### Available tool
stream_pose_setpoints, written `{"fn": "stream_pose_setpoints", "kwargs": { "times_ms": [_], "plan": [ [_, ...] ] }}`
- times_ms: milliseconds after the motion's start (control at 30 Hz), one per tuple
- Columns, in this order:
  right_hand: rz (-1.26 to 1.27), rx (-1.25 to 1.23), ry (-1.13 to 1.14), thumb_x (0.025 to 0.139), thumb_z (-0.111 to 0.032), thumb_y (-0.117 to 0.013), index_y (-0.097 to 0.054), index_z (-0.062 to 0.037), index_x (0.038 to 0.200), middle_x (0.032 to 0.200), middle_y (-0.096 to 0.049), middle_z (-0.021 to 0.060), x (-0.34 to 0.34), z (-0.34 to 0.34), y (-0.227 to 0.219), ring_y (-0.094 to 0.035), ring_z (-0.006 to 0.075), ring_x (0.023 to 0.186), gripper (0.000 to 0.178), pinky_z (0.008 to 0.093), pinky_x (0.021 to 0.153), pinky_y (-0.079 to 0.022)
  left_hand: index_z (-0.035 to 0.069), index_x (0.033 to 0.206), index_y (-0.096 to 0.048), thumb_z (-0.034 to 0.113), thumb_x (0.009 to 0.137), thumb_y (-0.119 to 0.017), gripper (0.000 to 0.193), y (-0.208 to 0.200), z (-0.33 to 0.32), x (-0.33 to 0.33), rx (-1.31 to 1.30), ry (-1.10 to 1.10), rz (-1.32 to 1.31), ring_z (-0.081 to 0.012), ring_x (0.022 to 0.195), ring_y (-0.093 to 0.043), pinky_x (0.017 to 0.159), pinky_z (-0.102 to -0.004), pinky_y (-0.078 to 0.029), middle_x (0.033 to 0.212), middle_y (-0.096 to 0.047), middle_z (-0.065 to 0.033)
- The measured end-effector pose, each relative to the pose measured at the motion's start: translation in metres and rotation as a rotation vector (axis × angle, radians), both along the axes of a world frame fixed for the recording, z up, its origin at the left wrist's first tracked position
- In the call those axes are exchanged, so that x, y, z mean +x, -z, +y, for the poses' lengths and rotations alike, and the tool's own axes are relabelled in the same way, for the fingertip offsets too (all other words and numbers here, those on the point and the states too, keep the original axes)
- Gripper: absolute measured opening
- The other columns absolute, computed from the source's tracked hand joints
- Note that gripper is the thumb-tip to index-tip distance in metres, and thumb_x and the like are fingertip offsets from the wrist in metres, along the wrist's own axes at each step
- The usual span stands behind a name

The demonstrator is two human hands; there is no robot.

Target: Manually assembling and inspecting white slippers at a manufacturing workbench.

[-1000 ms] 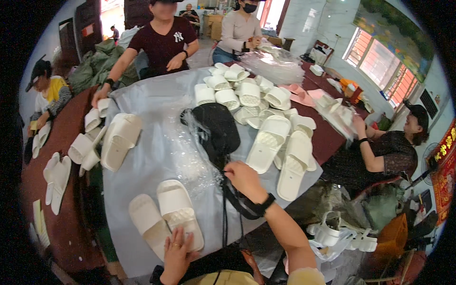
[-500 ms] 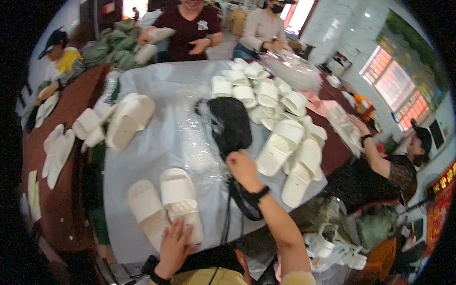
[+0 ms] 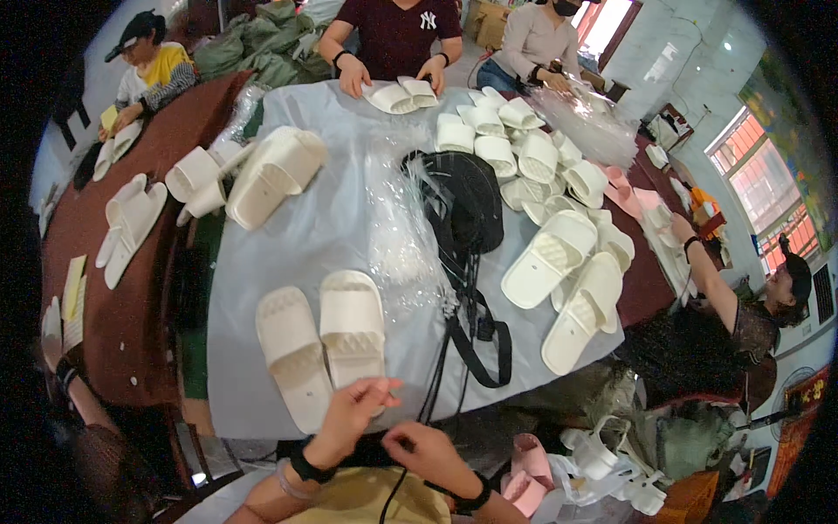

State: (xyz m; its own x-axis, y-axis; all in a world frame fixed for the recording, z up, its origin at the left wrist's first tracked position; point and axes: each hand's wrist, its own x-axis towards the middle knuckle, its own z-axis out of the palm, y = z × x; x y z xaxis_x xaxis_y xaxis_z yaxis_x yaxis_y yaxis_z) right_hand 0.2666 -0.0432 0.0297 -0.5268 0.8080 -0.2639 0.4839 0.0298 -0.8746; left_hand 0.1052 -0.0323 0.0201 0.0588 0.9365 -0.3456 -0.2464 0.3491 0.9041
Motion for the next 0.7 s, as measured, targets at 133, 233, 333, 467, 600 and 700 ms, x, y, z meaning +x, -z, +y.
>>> {"fn": "stream_pose_setpoints", "kwargs": {
  "times_ms": [133,233,333,467,600,700],
  "plan": [
    [0.005,-0.082,-0.291,0.082,-0.018,-0.058,-0.059,-0.0054,0.089,0.082,-0.06,0.0099,-0.001,-0.013,0.0,-0.06,0.0256,0.073,0.015,0.0327,0.065,-0.047,-0.001,0.103,-0.056,0.025,0.092,-0.05,0.029,-0.028,0.008,-0.015,-0.16,-0.249,-0.323,-0.01,0.064,-0.056,0.058,-0.0217,-0.044,0.07,-0.053,0.0002],
    [-0.118,0.013,-0.587,0.084,-0.024,-0.057,-0.059,-0.0081,0.09,0.083,-0.059,0.0093,-0.002,-0.016,0.006,-0.06,0.0287,0.079,0.017,0.0377,0.066,-0.046,0.001,0.102,-0.06,0.02,0.091,-0.049,0.024,-0.027,-0.002,-0.027,-0.089,-0.297,-0.321,-0.0039,0.052,-0.041,0.045,-0.0181,-0.029,0.07,-0.051,0.0029],
    [-0.085,-0.031,-0.723,0.084,-0.026,-0.056,-0.059,-0.0087,0.091,0.084,-0.058,0.0087,-0.003,-0.012,0.0,-0.06,0.0286,0.079,0.019,0.0388,0.066,-0.046,0.001,0.103,-0.061,0.017,0.091,-0.049,0.024,-0.031,-0.02,-0.035,-0.105,-0.251,-0.277,-0.0034,0.052,-0.039,0.045,-0.0178,-0.027,0.071,-0.051,0.0032],
    [0.012,0.143,-0.445,0.08,-0.017,-0.064,-0.063,-0.0081,0.091,0.082,-0.06,0.0062,-0.011,0.011,-0.039,-0.06,0.021,0.07,0.014,0.0294,0.059,-0.047,0.002,0.109,-0.059,0.019,0.093,-0.048,0.026,-0.038,-0.05,-0.046,-0.213,-0.242,-0.222,-0.0042,0.047,-0.032,0.041,-0.0191,-0.023,0.071,-0.051,0.0017],
    [-0.093,0.279,-0.174,0.081,-0.017,-0.062,-0.062,-0.0054,0.09,0.081,-0.06,0.0087,-0.002,0.056,-0.06,-0.058,0.022,0.068,0.015,0.0298,0.06,-0.045,0.0,0.111,-0.057,0.02,0.092,-0.048,0.029,-0.024,-0.079,-0.056,-0.332,-0.282,-0.365,-0.0034,0.046,-0.032,0.041,-0.0182,-0.023,0.072,-0.051,0.002],
    [-0.082,0.481,-0.114,0.082,-0.017,-0.06,-0.062,-0.004,0.089,0.067,-0.053,0.0097,-0.023,0.103,-0.073,-0.049,0.0199,0.054,0.015,0.0298,0.051,-0.039,0.004,0.108,-0.056,0.019,0.093,-0.045,0.024,-0.017,-0.081,-0.051,-0.497,-0.146,-0.649,-0.0047,0.042,-0.029,0.038,-0.0201,-0.022,0.07,-0.048,0.0028]
  ]
}}
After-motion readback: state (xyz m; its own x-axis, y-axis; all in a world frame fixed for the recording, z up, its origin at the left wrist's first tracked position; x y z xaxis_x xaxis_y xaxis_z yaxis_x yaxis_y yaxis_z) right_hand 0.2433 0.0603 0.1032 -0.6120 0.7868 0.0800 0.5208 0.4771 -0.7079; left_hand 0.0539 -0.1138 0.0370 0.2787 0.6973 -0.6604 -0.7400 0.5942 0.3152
